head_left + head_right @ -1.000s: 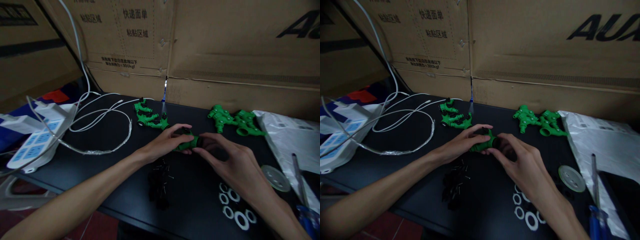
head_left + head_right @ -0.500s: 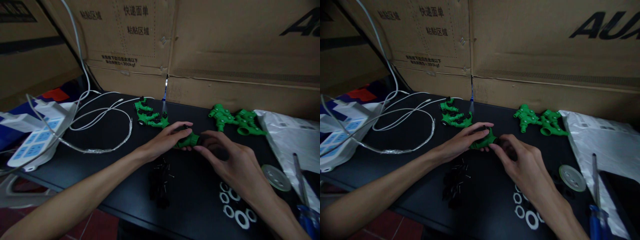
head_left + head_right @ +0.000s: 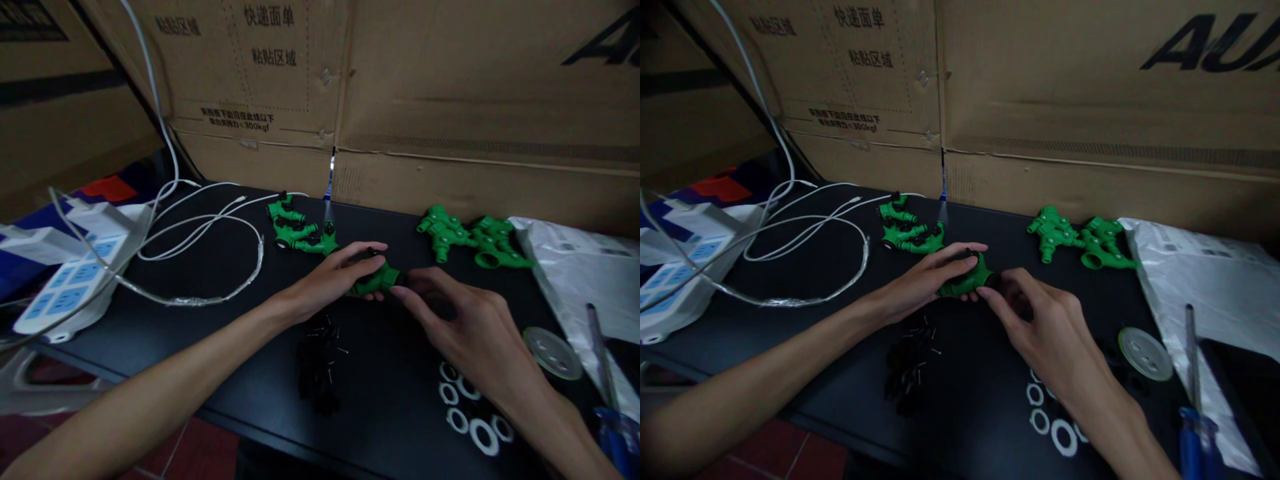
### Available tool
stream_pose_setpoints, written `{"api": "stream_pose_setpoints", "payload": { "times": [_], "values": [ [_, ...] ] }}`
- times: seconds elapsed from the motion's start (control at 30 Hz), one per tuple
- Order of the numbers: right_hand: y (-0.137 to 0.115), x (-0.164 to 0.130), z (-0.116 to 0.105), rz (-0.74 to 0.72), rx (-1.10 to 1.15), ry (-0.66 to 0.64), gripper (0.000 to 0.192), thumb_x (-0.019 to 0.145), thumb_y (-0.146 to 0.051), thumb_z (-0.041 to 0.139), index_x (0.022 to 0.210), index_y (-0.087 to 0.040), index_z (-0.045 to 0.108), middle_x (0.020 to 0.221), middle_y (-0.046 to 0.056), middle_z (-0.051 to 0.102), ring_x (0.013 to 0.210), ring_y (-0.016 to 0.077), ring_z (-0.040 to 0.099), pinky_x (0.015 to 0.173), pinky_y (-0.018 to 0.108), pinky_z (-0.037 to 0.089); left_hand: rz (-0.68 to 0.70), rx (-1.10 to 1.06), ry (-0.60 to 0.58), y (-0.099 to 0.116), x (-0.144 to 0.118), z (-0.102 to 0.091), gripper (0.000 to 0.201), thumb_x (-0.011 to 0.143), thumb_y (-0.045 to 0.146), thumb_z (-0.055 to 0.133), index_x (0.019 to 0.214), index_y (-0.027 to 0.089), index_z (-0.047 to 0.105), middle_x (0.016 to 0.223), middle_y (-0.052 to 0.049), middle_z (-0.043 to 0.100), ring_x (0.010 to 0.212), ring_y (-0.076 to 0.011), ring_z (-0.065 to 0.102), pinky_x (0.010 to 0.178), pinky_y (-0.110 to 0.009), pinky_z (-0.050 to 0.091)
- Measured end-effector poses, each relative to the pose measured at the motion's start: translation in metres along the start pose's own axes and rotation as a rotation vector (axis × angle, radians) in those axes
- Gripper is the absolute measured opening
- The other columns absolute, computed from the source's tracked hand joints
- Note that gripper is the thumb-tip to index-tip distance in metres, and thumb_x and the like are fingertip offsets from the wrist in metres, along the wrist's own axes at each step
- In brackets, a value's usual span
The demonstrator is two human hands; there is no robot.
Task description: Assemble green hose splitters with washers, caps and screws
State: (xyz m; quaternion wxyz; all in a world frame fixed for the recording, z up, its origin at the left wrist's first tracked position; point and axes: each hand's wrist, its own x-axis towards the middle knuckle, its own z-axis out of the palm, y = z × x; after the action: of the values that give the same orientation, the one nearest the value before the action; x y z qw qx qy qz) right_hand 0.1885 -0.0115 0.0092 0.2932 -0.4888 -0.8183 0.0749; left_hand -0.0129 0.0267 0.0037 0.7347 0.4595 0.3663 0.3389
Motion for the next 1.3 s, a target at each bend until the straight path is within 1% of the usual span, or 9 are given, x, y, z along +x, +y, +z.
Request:
{"api": "stream_pose_setpoints", "payload": {
  "times": [0.13, 0.27, 0.37, 0.67, 0.83, 0.93, 1.03, 1.13, 1.3],
  "values": [
    [0.0018, -0.0007, 0.0015, -0.087, 0.048, 0.049, 0.030, 0.097, -0.040, 0.061, 0.113, -0.015, 0.059, 0.086, 0.004, 0.073, 0.070, 0.0131, 0.073, 0.065, 0.020, 0.059, 0.005, -0.034, 0.008, 0.0006, 0.0000, 0.0000, 0.036, 0.097, 0.033, 0.062, 0.131, 0.021, 0.060, 0.097, -0.004, 0.064, 0.078, -0.0132, 0.063, 0.074, -0.028, 0.048],
    [0.0025, -0.0020, 0.0035, -0.086, 0.074, 0.030, 0.019, 0.097, -0.032, 0.064, 0.108, -0.017, 0.060, 0.090, 0.004, 0.075, 0.074, 0.0137, 0.075, 0.066, 0.021, 0.061, 0.007, -0.002, -0.024, 0.0007, 0.0004, -0.0005, 0.050, 0.089, 0.032, 0.072, 0.135, 0.019, 0.057, 0.092, -0.003, 0.065, 0.080, -0.0146, 0.064, 0.077, -0.029, 0.048],
    [0.0016, -0.0028, 0.0041, -0.039, 0.103, 0.015, 0.022, 0.095, -0.037, 0.066, 0.106, -0.018, 0.060, 0.090, 0.004, 0.078, 0.073, 0.0160, 0.076, 0.065, 0.024, 0.062, 0.005, 0.019, -0.022, 0.0014, 0.0000, -0.0004, 0.055, 0.085, 0.027, 0.076, 0.136, 0.018, 0.057, 0.089, -0.003, 0.065, 0.080, -0.0146, 0.062, 0.077, -0.029, 0.047],
    [-0.0007, -0.0058, 0.0040, 0.075, 0.072, -0.022, 0.029, 0.097, -0.047, 0.060, 0.098, -0.019, 0.061, 0.077, 0.002, 0.076, 0.060, 0.0148, 0.072, 0.054, 0.023, 0.054, 0.013, 0.065, -0.008, 0.0000, 0.0007, -0.0002, 0.050, 0.086, 0.023, 0.074, 0.134, 0.020, 0.060, 0.089, -0.003, 0.066, 0.079, -0.0153, 0.062, 0.079, -0.032, 0.047],
    [-0.0041, -0.0045, 0.0026, 0.156, 0.081, -0.114, 0.034, 0.099, -0.049, 0.055, 0.081, -0.020, 0.059, 0.060, -0.002, 0.066, 0.046, 0.0111, 0.061, 0.045, 0.022, 0.044, 0.048, 0.052, 0.003, 0.0008, 0.0003, -0.0004, 0.052, 0.086, 0.021, 0.073, 0.136, 0.020, 0.057, 0.088, -0.002, 0.066, 0.079, -0.0143, 0.061, 0.078, -0.029, 0.047],
    [-0.0027, -0.0033, 0.0039, 0.111, 0.115, -0.044, 0.032, 0.095, -0.052, 0.060, 0.100, -0.020, 0.060, 0.075, 0.002, 0.073, 0.057, 0.0142, 0.068, 0.051, 0.023, 0.053, 0.041, 0.032, 0.049, 0.0032, -0.0003, -0.0005, 0.050, 0.088, 0.024, 0.072, 0.136, 0.019, 0.057, 0.090, -0.002, 0.064, 0.079, -0.0139, 0.061, 0.077, -0.029, 0.046],
    [0.0004, -0.0027, 0.0047, 0.017, 0.125, 0.011, 0.032, 0.097, -0.043, 0.060, 0.118, -0.019, 0.055, 0.093, 0.007, 0.075, 0.073, 0.0173, 0.074, 0.064, 0.026, 0.061, 0.031, 0.038, 0.025, 0.0040, -0.0006, -0.0010, 0.052, 0.088, 0.027, 0.073, 0.136, 0.020, 0.056, 0.092, -0.003, 0.064, 0.078, -0.0139, 0.062, 0.076, -0.029, 0.045],
    [0.0024, -0.0024, 0.0042, -0.027, 0.114, 0.016, 0.023, 0.098, -0.035, 0.060, 0.115, -0.020, 0.056, 0.094, 0.007, 0.075, 0.075, 0.0167, 0.075, 0.068, 0.026, 0.062, 0.014, 0.036, -0.012, 0.0034, -0.0008, -0.0012, 0.050, 0.089, 0.031, 0.072, 0.135, 0.019, 0.057, 0.094, -0.004, 0.064, 0.080, -0.0147, 0.062, 0.077, -0.030, 0.045],
    [0.0013, -0.0027, 0.0035, 0.037, 0.157, -0.001, 0.023, 0.096, -0.037, 0.061, 0.111, -0.020, 0.057, 0.090, 0.006, 0.075, 0.072, 0.0171, 0.074, 0.066, 0.026, 0.062, 0.025, 0.031, -0.035, 0.0031, -0.0015, -0.0002, 0.044, 0.092, 0.033, 0.068, 0.133, 0.020, 0.059, 0.093, -0.004, 0.063, 0.080, -0.0149, 0.060, 0.079, -0.031, 0.046]
  ]
}}
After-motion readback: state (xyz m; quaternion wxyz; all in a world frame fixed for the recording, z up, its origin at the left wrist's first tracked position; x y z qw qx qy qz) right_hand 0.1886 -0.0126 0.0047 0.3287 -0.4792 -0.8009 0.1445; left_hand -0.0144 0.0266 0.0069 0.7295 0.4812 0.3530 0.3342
